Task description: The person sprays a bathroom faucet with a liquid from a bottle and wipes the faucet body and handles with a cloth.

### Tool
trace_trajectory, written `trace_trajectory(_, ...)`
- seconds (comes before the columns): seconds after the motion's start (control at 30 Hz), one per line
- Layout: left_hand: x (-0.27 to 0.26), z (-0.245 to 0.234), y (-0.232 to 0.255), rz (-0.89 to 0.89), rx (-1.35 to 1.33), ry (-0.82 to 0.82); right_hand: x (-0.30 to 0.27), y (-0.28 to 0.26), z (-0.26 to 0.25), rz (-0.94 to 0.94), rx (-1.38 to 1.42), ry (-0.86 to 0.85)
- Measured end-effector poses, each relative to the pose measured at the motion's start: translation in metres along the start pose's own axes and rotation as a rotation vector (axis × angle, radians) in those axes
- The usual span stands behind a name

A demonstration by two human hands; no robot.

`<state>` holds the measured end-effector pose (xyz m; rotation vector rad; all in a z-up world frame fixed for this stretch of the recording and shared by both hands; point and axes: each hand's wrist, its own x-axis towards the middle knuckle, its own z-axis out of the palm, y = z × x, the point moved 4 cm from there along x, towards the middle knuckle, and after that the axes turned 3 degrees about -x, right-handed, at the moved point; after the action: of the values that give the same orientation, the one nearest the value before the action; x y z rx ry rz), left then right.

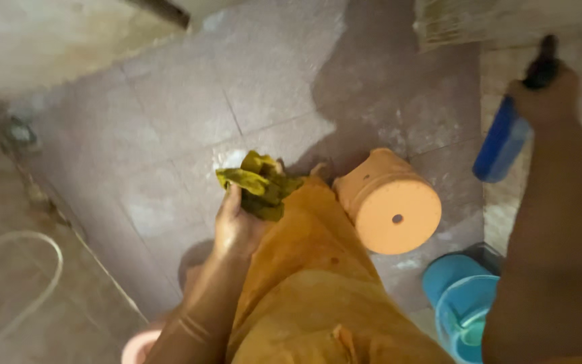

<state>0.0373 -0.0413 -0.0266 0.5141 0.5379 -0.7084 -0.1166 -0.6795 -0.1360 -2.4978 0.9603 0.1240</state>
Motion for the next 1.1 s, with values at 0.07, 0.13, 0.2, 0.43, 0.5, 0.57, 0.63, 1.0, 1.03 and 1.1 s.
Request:
trace_trajectory(0.07, 0.009, 0.003, -0.006, -0.047, -0.017, 0.061, -0.002, -0.023, 0.003, 0.008, -0.069, 0.027)
trace_trajectory(0.13, 0.011, 0.007, -0.015, -0.065, 0.046, 0.117, -0.006, -0.043, 0.002, -0.012, -0.13, 0.084)
trace_trajectory(0.2, 0.014, 0.013, -0.022, -0.073, 0.101, 0.079, -0.011, -0.056, 0.002, 0.003, -0.165, 0.127)
trace_trajectory(0.43, 0.035, 0.056, -0.04, -0.129, 0.118, -0.032, -0.014, -0.073, 0.019, 0.041, -0.121, 0.115)
trace_trajectory(0.5, 0.043, 0.081, -0.048, -0.202, 0.052, -0.064, -0.018, -0.076, 0.018, 0.055, -0.138, 0.116)
trace_trajectory(0.57, 0.063, 0.107, -0.062, -0.257, 0.053, -0.051, -0.023, -0.081, 0.015, 0.003, -0.074, 0.132)
trace_trajectory(0.63, 0.097, 0.138, -0.078, -0.246, 0.139, -0.074, -0.021, -0.083, 0.01, 0.027, -0.065, 0.129)
trace_trajectory(1.0, 0.168, 0.2, -0.154, -0.2, 0.12, -0.009, -0.018, -0.081, 0.013, 0.013, -0.104, 0.117)
trace_trajectory(1.03, 0.168, 0.198, -0.155, -0.201, 0.1, -0.013, -0.018, -0.077, 0.012, 0.047, -0.078, 0.1)
trace_trajectory(1.1, 0.164, 0.194, -0.152, -0.186, 0.075, -0.066, -0.023, -0.074, 0.017, 0.085, -0.046, 0.076)
